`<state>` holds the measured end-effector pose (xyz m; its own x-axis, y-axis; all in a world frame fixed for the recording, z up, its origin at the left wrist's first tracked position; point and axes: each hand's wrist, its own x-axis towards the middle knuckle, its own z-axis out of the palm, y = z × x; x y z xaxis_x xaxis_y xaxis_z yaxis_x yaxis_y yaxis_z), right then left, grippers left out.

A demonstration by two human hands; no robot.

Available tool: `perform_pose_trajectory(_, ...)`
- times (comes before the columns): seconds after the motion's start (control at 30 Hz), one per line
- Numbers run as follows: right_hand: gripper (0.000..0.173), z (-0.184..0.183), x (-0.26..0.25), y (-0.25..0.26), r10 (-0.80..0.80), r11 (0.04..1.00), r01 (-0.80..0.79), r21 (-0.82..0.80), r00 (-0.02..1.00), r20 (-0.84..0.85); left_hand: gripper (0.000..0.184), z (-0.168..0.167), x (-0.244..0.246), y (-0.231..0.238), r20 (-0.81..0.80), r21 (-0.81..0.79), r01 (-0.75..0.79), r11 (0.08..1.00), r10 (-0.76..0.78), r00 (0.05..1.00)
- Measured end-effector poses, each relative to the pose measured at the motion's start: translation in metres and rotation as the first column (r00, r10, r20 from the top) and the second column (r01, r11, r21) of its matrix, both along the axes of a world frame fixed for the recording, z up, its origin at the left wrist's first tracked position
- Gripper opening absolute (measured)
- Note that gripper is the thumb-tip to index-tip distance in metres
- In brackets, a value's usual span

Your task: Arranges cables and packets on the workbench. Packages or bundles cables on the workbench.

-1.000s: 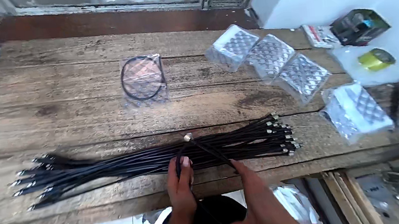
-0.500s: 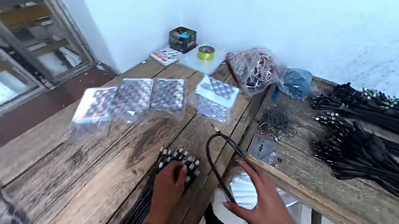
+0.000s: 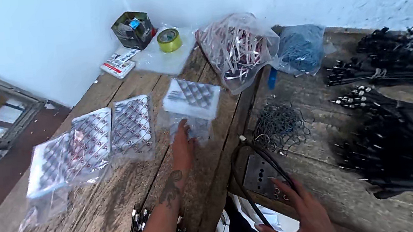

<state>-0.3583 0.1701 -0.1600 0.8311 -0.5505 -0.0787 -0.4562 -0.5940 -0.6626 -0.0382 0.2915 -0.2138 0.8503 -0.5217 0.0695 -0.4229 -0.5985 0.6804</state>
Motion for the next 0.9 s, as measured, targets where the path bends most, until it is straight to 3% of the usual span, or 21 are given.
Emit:
perform_pose_trajectory(0.13, 0.108, -0.005, 0.020, -0.007, 0.013, 1.000, -0.013, -0.001, 0.999, 0.049, 0.054, -0.014, 0.012, 0.000, 0.053, -0.081, -0.224, 0.971, 0.228, 0.972)
perform_pose_trajectory(0.27, 0.109, -0.003, 0.030, -0.008, 0.061, 0.998, -0.063, 0.026, 0.996, 0.060, 0.057, -0.011, 0.012, 0.018, 0.091, -0.175, -0.318, 0.932, 0.337, 0.937)
perform_pose_trajectory(0.4, 0.106, -0.011, 0.035, 0.000, 0.047, 0.998, -0.049, 0.034, 0.997, 0.066, 0.018, -0.012, 0.000, 0.054, 0.181, -0.003, -0.269, 0.963, 0.265, 0.947)
perform_pose_trajectory(0.53, 0.108, -0.005, 0.041, 0.011, 0.100, 0.995, -0.101, 0.011, 0.993, 0.069, 0.023, -0.001, 0.008, 0.037, 0.198, 0.110, -0.199, 0.974, 0.174, 0.965)
perform_pose_trajectory(0.63, 0.107, 0.002, 0.041, 0.021, 0.115, 0.991, -0.119, 0.056, 0.991, 0.073, 0.037, 0.007, 0.013, 0.016, 0.034, 0.196, -0.099, 0.976, 0.094, 0.995)
perform_pose_trajectory(0.67, 0.107, 0.003, 0.041, 0.023, 0.121, 0.989, -0.126, 0.074, 0.990, 0.067, 0.040, 0.002, 0.016, 0.012, 0.026, 0.171, -0.093, 0.981, 0.090, 0.996)
perform_pose_trajectory(0.8, 0.106, 0.008, 0.033, 0.029, 0.135, 0.987, -0.138, 0.076, 0.990, 0.048, 0.020, -0.012, 0.029, 0.009, 0.055, 0.004, -0.172, 0.985, 0.172, 0.984)
perform_pose_trajectory(0.9, 0.107, 0.008, 0.025, 0.026, 0.129, 0.990, -0.130, 0.056, 0.991, 0.035, 0.012, 0.012, 0.037, 0.021, 0.024, -0.001, -0.151, 0.988, 0.151, 0.988)
